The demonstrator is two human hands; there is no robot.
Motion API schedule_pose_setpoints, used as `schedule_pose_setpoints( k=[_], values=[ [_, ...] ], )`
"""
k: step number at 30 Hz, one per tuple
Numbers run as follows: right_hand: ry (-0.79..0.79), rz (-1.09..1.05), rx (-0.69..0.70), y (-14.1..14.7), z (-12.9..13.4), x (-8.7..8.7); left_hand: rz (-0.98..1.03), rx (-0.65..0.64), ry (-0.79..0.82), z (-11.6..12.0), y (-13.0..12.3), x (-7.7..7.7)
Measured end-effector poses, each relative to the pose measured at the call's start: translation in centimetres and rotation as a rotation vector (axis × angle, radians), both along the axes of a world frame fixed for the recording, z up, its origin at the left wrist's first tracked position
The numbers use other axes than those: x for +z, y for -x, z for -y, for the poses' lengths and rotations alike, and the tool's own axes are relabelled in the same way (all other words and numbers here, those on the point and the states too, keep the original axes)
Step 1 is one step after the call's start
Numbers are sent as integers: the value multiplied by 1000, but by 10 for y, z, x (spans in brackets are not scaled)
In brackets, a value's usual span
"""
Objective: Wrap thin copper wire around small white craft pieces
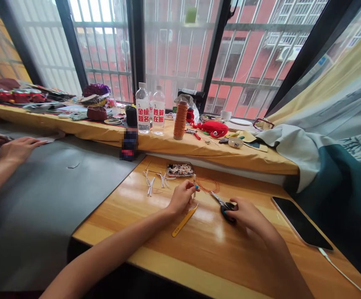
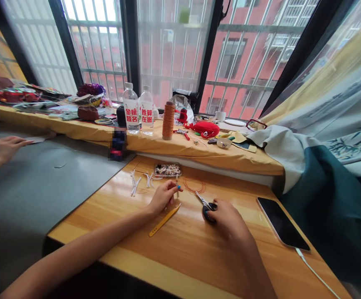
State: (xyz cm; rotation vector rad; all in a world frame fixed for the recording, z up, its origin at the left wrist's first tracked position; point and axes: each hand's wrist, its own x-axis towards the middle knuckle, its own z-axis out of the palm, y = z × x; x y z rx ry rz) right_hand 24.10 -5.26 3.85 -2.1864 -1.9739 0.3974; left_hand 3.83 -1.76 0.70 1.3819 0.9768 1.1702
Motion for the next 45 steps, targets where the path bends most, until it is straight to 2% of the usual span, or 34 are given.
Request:
schedule_pose_setpoints(
  k=[3,6,8,11,14,18,22,29,36,45],
  values=[
    [-5,71,12,1,1,0,-81,77,-103,-4,1,-1],
    [13,-53,48,4,0,1,-94,101,-148,-8,2,-3],
    [-2,-264,32,9,-1,3,-72,93,-121,-10,2,-4],
    [-25,-699,28,19,-2,6,-22,82,-57,-9,1,-4],
    [6,-965,113,30,0,8,17,47,6,-6,0,-2],
    [156,-936,176,43,9,9,73,7,58,-5,-1,-2],
    [199,-898,168,53,12,5,81,-19,78,-4,-2,-1],
    [162,-916,163,62,8,-6,54,-56,59,-1,-3,2],
    [180,-920,141,63,12,-1,27,-62,59,1,-3,3],
    [94,-996,242,67,13,-4,22,-64,95,2,-3,7]
  ],
)
